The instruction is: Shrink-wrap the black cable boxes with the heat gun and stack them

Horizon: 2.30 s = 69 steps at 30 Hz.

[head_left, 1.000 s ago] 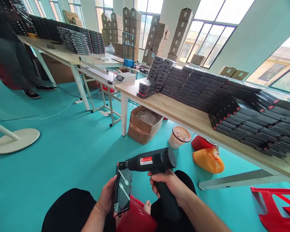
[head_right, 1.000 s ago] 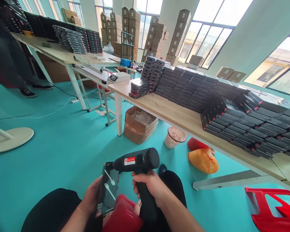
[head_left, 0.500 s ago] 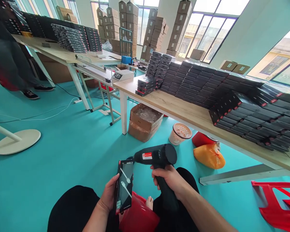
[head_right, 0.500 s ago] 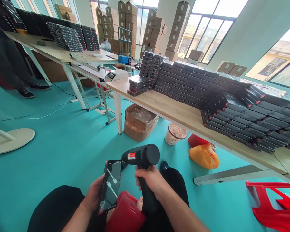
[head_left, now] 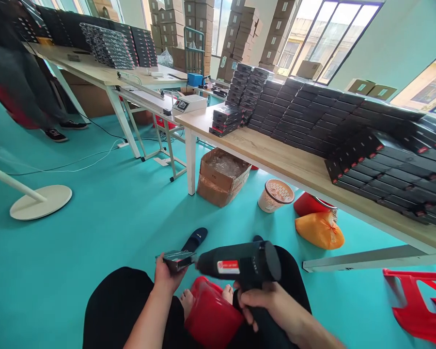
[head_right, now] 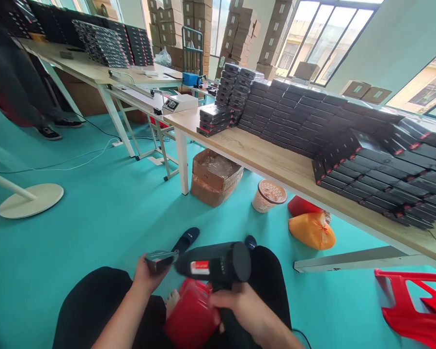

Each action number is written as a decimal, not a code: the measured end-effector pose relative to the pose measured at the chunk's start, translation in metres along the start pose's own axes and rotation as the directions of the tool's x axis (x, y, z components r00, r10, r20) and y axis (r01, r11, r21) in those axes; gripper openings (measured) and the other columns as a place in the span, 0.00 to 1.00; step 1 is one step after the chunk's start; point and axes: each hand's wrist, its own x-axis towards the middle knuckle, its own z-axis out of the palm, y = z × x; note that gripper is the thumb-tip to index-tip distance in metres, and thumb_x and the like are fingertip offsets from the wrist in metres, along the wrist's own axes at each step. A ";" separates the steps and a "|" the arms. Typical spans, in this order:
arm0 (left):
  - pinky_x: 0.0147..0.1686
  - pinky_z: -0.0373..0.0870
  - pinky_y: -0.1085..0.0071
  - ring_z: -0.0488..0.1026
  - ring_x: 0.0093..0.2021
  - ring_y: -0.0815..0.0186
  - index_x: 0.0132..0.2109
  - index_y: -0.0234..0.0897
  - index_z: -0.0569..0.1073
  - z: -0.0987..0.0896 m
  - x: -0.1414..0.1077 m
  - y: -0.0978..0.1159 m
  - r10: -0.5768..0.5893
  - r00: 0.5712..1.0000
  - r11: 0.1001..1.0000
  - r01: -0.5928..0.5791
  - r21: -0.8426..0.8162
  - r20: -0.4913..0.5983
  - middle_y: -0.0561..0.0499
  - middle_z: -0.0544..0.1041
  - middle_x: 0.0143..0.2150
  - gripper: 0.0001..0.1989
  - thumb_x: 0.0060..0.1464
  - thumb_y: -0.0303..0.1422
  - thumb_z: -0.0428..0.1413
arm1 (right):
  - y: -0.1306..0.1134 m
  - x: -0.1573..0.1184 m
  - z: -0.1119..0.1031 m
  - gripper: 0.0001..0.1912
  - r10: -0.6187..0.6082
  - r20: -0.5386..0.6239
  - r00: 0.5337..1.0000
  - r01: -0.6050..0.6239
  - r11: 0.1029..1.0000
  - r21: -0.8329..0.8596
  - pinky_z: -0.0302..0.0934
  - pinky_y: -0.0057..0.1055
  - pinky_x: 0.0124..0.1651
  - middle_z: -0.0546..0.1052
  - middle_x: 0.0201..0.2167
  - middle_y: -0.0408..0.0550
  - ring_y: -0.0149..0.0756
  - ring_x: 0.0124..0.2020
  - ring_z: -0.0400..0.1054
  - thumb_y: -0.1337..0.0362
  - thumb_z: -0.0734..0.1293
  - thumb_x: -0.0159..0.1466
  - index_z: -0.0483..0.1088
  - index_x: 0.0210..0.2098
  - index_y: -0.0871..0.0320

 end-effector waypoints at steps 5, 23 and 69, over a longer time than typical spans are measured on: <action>0.34 0.78 0.57 0.76 0.27 0.58 0.37 0.42 0.69 0.002 -0.002 -0.005 0.056 0.997 0.998 -0.058 -0.033 -0.061 0.52 0.73 0.24 0.10 0.64 0.38 0.47 | 0.012 0.010 0.019 0.14 -0.107 0.007 0.994 0.107 0.994 0.028 0.59 0.33 0.30 0.72 0.18 0.46 0.34 0.22 0.65 0.55 0.72 0.53 0.74 0.22 0.61; 0.53 0.68 0.67 0.74 0.51 0.55 0.34 0.39 0.80 0.012 -0.009 -0.023 0.429 0.789 0.605 -0.613 0.508 0.441 0.50 0.80 0.38 0.17 0.36 0.15 0.64 | -0.024 0.018 0.001 0.15 -0.106 -0.070 0.992 0.109 0.993 0.048 0.58 0.31 0.26 0.74 0.17 0.42 0.32 0.18 0.64 0.60 0.73 0.51 0.73 0.36 0.61; 0.25 0.71 0.68 0.74 0.23 0.61 0.32 0.33 0.76 0.017 -0.018 -0.013 0.183 0.959 0.933 -0.239 0.270 0.214 0.49 0.77 0.24 0.10 0.41 0.25 0.52 | -0.025 0.012 -0.007 0.09 0.003 0.128 0.992 0.011 0.994 -0.108 0.60 0.29 0.22 0.73 0.15 0.41 0.32 0.17 0.64 0.67 0.70 0.49 0.74 0.31 0.61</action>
